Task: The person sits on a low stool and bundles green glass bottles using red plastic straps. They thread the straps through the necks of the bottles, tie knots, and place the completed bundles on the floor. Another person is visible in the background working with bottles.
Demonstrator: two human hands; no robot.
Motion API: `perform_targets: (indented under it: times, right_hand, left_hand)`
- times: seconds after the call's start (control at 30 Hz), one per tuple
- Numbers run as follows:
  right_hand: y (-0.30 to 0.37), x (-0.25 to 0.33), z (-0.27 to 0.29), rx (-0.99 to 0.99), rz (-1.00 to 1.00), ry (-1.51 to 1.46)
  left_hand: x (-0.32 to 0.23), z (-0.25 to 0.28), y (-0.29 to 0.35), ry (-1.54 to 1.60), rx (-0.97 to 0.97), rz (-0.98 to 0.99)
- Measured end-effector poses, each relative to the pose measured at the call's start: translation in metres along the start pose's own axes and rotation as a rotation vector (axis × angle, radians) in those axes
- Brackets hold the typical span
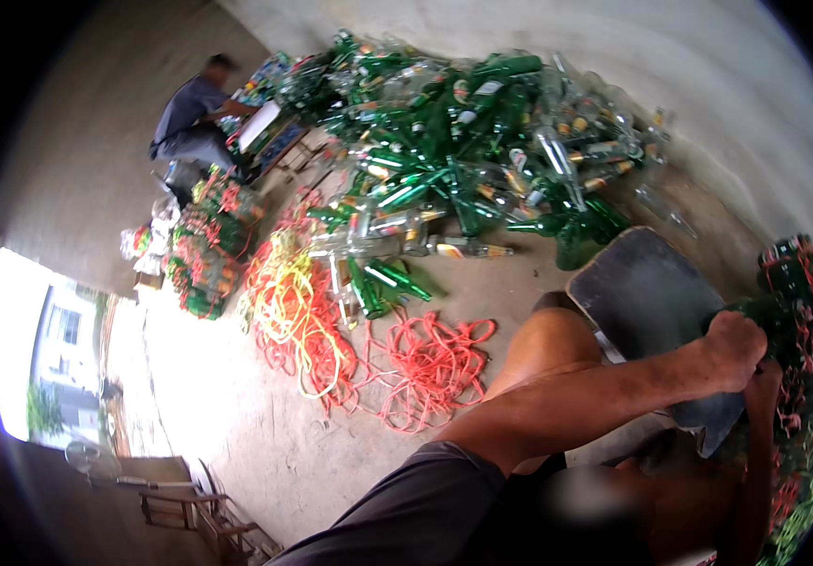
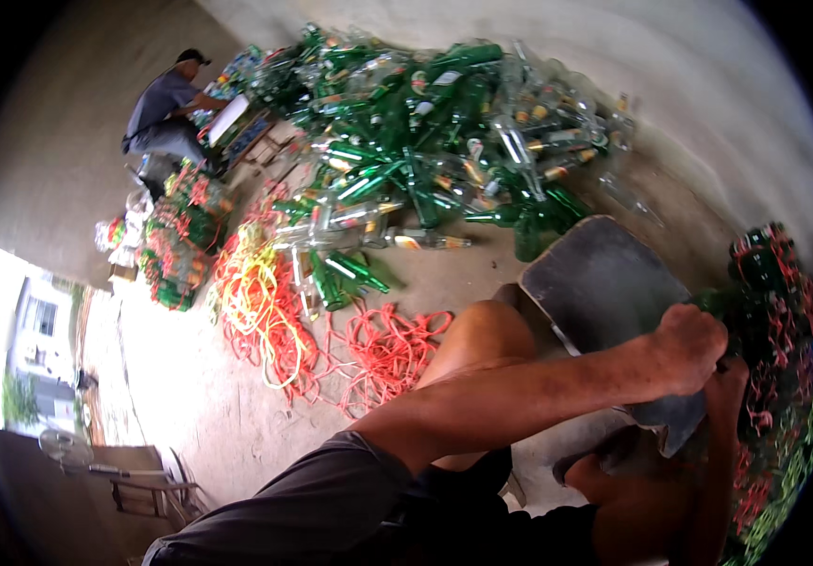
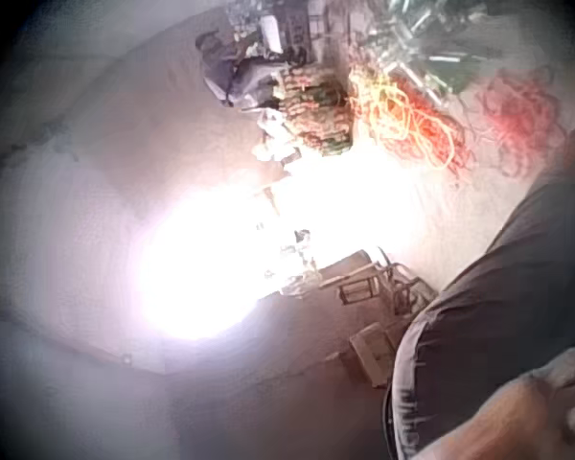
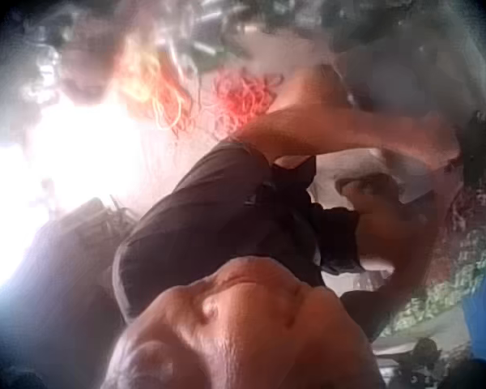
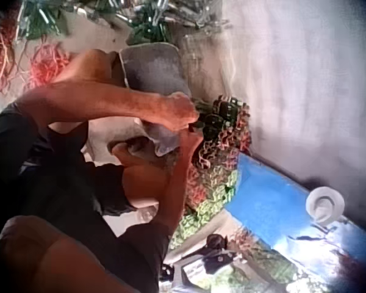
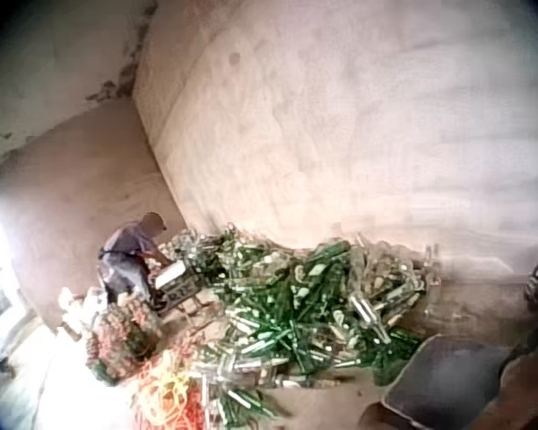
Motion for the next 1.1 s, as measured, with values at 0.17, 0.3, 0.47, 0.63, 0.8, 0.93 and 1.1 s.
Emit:
perform_targets:
  times: [0.17, 0.3, 0.47, 0.63, 0.8, 0.93, 1.1]
  right_hand:
    - [-0.013, -0.016, -0.006, 0.051, -0.075, -0.238]
    - [-0.016, -0.016, 0.0, 0.049, -0.08, -0.217]
    - [-0.025, -0.032, -0.006, -0.005, -0.054, -0.222]
    - [-0.027, -0.036, -0.006, -0.04, -0.052, -0.182]
    - [-0.026, -0.038, -0.01, -0.07, -0.063, -0.212]
    - [-0.034, -0.057, -0.009, -0.03, -0.093, -0.268]
    - [-0.04, -0.067, -0.012, 0.071, -0.119, -0.306]
  left_hand:
    - [0.013, 0.008, 0.008, -0.016, 0.036, -0.009]
    - [0.014, 0.016, 0.013, -0.025, -0.026, -0.037]
    - [0.012, 0.024, 0.015, -0.038, -0.049, -0.023]
    - [0.012, 0.026, 0.015, -0.042, -0.034, -0.011]
    - [0.011, 0.024, 0.017, -0.06, -0.063, -0.024]
    - [0.009, 0.023, 0.016, -0.048, -0.052, -0.039]
    - [0.014, 0.013, 0.01, -0.044, 0.056, -0.001]
Point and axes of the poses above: each hand's wrist, its own y-axis away from the middle knuckle, its own z-axis out of the back of the hand, x = y × z, the point moved 3 cm from there along -y, towards the middle knuckle, and after that the axes turned 15 degrees about -z, right-handed, at the moved point
